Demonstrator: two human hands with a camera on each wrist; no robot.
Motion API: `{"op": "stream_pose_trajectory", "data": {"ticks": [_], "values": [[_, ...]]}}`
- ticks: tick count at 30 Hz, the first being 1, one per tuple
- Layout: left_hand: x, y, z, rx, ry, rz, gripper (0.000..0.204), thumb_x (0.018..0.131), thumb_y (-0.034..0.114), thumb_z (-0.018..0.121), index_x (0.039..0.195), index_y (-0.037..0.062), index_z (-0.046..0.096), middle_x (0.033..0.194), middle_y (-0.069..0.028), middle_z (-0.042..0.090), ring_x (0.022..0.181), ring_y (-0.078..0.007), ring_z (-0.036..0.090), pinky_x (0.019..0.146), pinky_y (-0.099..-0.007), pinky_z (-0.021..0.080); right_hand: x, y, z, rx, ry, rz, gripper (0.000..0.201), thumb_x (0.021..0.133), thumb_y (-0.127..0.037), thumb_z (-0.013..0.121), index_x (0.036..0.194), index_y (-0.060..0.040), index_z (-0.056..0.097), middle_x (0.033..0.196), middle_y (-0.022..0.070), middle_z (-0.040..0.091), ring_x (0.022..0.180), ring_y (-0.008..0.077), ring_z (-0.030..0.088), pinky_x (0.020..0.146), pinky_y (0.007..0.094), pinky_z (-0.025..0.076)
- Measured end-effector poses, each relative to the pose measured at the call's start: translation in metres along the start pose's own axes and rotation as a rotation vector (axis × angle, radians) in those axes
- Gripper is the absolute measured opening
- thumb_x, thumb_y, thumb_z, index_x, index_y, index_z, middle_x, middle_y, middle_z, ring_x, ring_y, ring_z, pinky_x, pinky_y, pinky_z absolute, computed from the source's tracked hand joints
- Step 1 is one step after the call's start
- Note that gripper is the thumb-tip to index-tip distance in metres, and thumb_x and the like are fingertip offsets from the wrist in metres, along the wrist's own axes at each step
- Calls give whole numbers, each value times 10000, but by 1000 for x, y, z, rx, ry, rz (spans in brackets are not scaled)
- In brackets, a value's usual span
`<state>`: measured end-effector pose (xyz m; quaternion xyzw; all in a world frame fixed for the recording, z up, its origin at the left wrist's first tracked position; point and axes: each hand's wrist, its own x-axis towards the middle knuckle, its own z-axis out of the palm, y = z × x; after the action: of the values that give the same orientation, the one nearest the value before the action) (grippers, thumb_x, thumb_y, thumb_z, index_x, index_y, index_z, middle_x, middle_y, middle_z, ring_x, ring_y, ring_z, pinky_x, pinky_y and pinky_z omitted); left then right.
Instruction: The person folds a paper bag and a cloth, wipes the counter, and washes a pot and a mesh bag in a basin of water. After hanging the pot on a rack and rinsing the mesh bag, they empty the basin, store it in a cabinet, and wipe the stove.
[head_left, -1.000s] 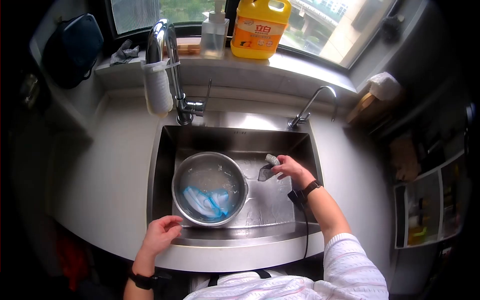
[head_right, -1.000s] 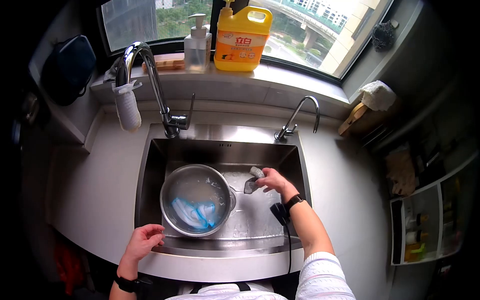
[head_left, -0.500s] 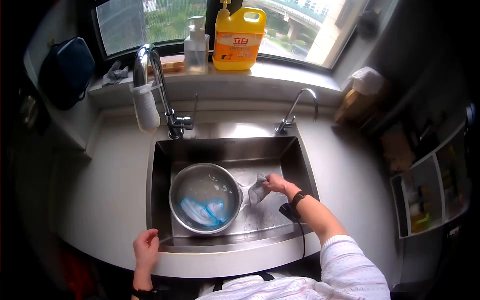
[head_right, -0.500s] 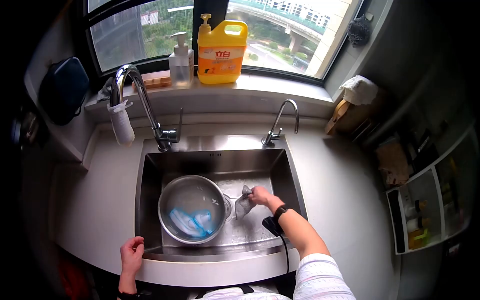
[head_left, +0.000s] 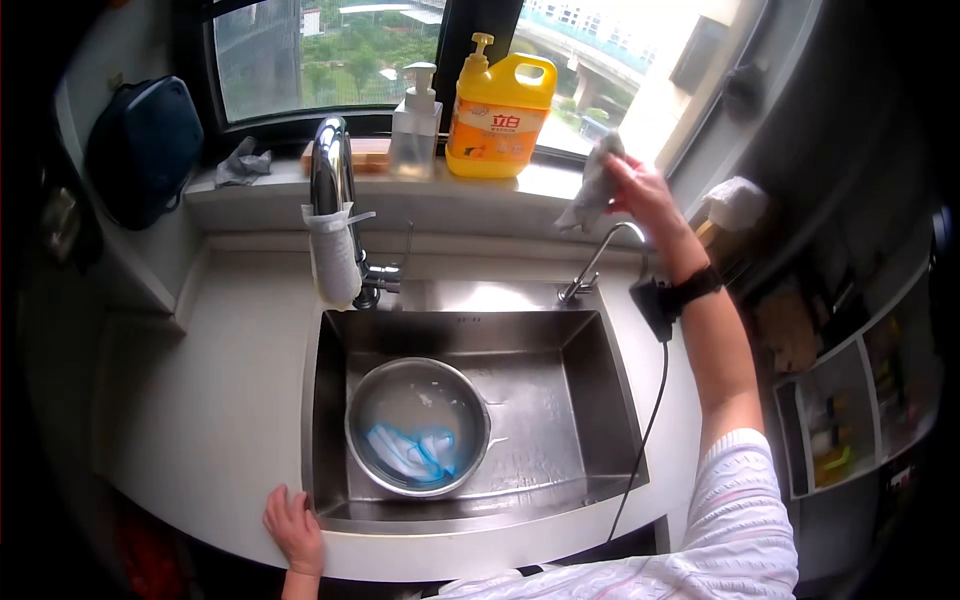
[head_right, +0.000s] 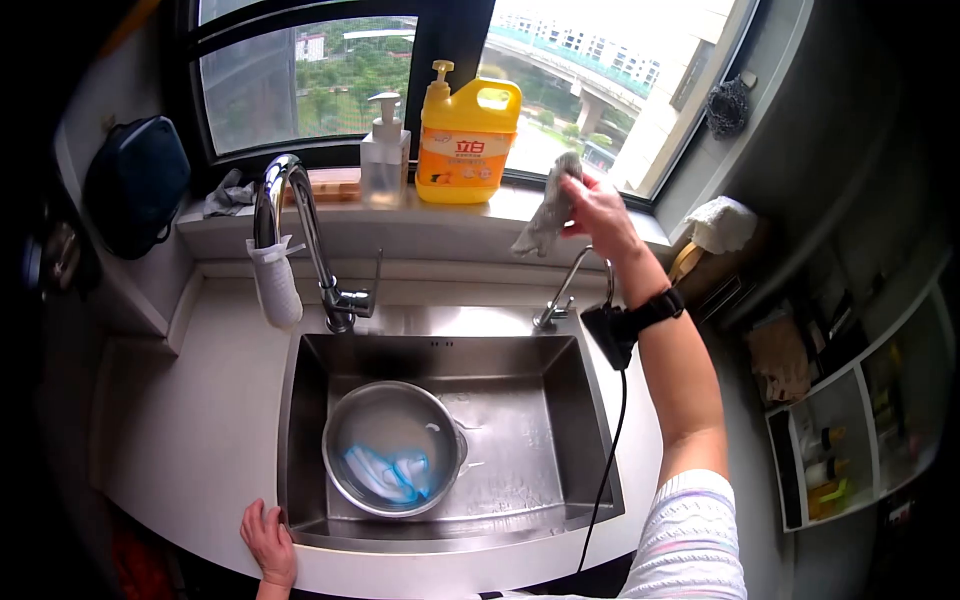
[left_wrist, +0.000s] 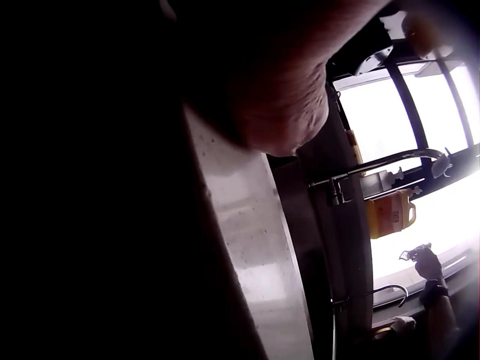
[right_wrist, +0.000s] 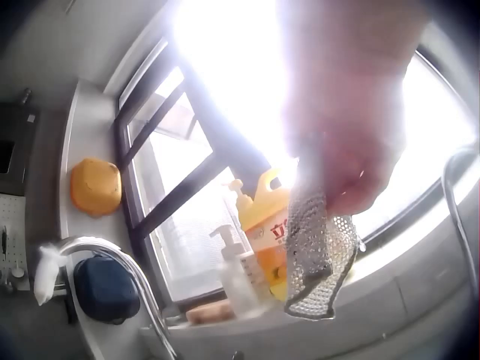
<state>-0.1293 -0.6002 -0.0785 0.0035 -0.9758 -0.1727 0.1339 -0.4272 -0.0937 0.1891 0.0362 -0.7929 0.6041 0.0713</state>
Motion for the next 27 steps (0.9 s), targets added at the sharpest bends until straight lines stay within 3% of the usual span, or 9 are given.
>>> {"op": "stream_pose_trajectory", "data": {"ticks": [4, 6, 8, 12, 14, 19, 22, 24, 27], "values": [[0, -1, 0, 16, -29, -14, 300, 715, 9, 524, 1012, 42, 540, 1207, -179, 437, 1160, -352, 386, 961, -460, 280, 105, -79, 15, -578, 284, -187, 582, 864, -483, 515, 1250, -51, 457, 948, 132, 622, 880, 218, 629, 671, 356, 536], [-2, 0, 2, 20, -42, -19, 316, 715, -1, 520, 1028, 45, 534, 1214, -182, 436, 1162, -355, 386, 974, -462, 272, 149, -106, 23, -737, 13, -136, 727, 810, -590, 519, 1277, -39, 430, 1227, 173, 500, 1151, 312, 478, 928, 453, 426], [-2, -3, 4, 27, -31, -27, 279, 704, 12, 530, 980, 36, 559, 1214, -185, 431, 1158, -358, 387, 950, -476, 284, 157, -106, 61, -969, 159, -108, 782, 792, -648, 484, 1295, -53, 424, 1323, 182, 423, 1260, 332, 354, 1055, 456, 259], [-3, -2, 2, 25, -58, -49, 319, 728, 15, 521, 1043, 54, 541, 1228, -188, 435, 1171, -361, 385, 977, -462, 270, 185, -73, 78, -1152, 402, -316, 550, 843, -520, 505, 1241, -140, 507, 1188, 173, 555, 1143, 314, 499, 939, 436, 403], [3, 0, -1, 27, -24, -14, 318, 705, 11, 535, 1019, 44, 569, 1214, -181, 450, 1144, -361, 410, 946, -474, 294, 192, -55, 61, -1112, 449, -614, 426, 851, -461, 520, 1153, -168, 583, 1057, 147, 627, 1028, 284, 581, 870, 395, 457], [5, 1, -3, 43, -62, -33, 325, 719, 14, 533, 1039, 55, 577, 1237, -159, 458, 1156, -345, 414, 954, -445, 301, -2, 68, 161, -253, -400, -177, 260, 826, -182, 625, 1025, -16, 611, 922, 79, 661, 825, 120, 612, 775, 268, 493], [8, 0, -1, 69, -23, -2, 331, 729, 16, 528, 1054, 60, 576, 1246, -154, 456, 1165, -332, 412, 957, -440, 298, -104, 172, 230, -674, -1074, 243, 633, 788, -293, 644, 1312, -56, 379, 1148, 203, 547, 1064, 320, 534, 929, 381, 416], [6, 1, -2, 58, -32, -1, 339, 732, 16, 527, 1065, 61, 575, 1257, -146, 451, 1172, -325, 407, 964, -432, 293, -148, 260, 270, -666, -1020, 66, 675, 774, -278, 641, 1334, -65, 330, 1251, 221, 452, 1119, 350, 478, 958, 382, 385], [7, 1, -3, 73, -37, 12, 352, 729, 13, 530, 1075, 63, 573, 1268, -140, 444, 1180, -320, 401, 969, -427, 290, -188, 291, 314, -842, -1234, 59, 550, 727, -279, 667, 1187, -26, 502, 1064, 203, 584, 1058, 334, 528, 923, 380, 405]]}}
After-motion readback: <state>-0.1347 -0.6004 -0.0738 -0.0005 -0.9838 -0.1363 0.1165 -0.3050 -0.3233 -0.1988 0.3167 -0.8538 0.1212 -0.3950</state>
